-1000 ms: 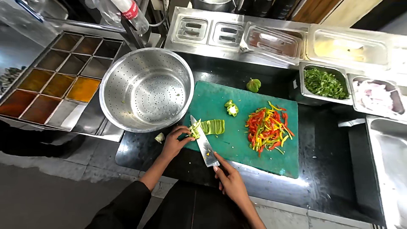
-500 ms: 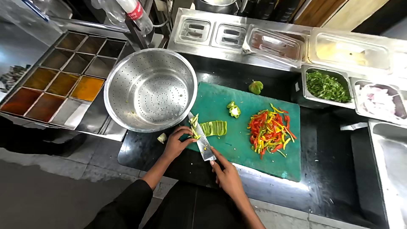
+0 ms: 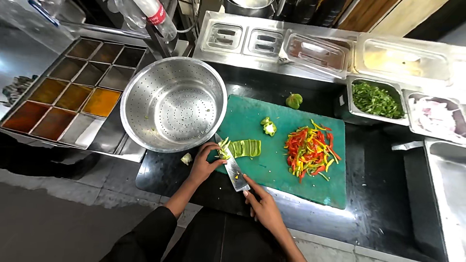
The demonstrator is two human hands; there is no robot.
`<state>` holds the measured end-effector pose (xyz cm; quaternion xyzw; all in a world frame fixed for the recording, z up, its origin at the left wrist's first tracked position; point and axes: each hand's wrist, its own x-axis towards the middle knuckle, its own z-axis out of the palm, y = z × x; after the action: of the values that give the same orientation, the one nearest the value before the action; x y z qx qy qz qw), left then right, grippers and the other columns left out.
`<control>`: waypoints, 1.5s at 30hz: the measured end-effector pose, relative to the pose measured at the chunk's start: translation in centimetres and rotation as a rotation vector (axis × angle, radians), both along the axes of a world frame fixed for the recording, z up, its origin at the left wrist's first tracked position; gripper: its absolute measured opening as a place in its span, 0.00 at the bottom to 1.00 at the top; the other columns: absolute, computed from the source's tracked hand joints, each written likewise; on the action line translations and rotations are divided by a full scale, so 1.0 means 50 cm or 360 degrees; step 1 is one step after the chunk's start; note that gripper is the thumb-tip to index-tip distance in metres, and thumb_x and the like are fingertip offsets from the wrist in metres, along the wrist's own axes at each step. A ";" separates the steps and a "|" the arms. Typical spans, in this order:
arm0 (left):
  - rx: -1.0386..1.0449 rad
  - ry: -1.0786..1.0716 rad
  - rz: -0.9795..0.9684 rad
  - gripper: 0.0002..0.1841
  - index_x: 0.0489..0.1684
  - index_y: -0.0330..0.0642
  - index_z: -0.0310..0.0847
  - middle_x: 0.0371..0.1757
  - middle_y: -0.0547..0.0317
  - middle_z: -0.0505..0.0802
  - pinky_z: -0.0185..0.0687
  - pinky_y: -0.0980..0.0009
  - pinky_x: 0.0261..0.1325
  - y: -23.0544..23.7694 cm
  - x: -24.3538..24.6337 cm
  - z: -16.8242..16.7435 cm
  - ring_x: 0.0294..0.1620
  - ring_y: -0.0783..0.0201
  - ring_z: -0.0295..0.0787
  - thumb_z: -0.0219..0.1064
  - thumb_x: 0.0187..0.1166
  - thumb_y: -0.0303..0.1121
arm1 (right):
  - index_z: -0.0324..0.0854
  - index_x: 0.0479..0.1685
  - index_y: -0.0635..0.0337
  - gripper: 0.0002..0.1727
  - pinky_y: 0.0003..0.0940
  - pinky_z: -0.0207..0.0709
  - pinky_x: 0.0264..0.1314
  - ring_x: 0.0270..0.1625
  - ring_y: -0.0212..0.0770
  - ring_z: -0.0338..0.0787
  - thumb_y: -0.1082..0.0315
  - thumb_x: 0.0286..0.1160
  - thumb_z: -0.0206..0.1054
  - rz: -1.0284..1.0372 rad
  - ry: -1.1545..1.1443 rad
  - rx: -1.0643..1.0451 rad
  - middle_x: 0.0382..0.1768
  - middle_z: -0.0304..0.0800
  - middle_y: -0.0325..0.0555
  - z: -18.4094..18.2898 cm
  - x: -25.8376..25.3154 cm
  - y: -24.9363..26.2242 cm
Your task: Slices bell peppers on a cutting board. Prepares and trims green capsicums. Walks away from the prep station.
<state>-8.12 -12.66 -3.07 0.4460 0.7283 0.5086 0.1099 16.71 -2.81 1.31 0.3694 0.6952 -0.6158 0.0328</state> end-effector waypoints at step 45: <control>-0.0154 0.0372 0.0056 0.10 0.52 0.39 0.93 0.57 0.51 0.94 0.83 0.55 0.70 0.054 0.083 0.058 0.63 0.54 0.90 0.68 0.82 0.32 | 0.72 0.86 0.47 0.29 0.29 0.79 0.16 0.17 0.33 0.83 0.63 0.84 0.63 -0.0369 0.0067 0.0140 0.34 0.92 0.40 0.042 0.125 0.013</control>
<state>-3.95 -9.94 -0.16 0.4836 0.7674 0.4193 0.0369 22.97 -2.17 3.39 0.4354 0.6748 -0.5919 -0.0695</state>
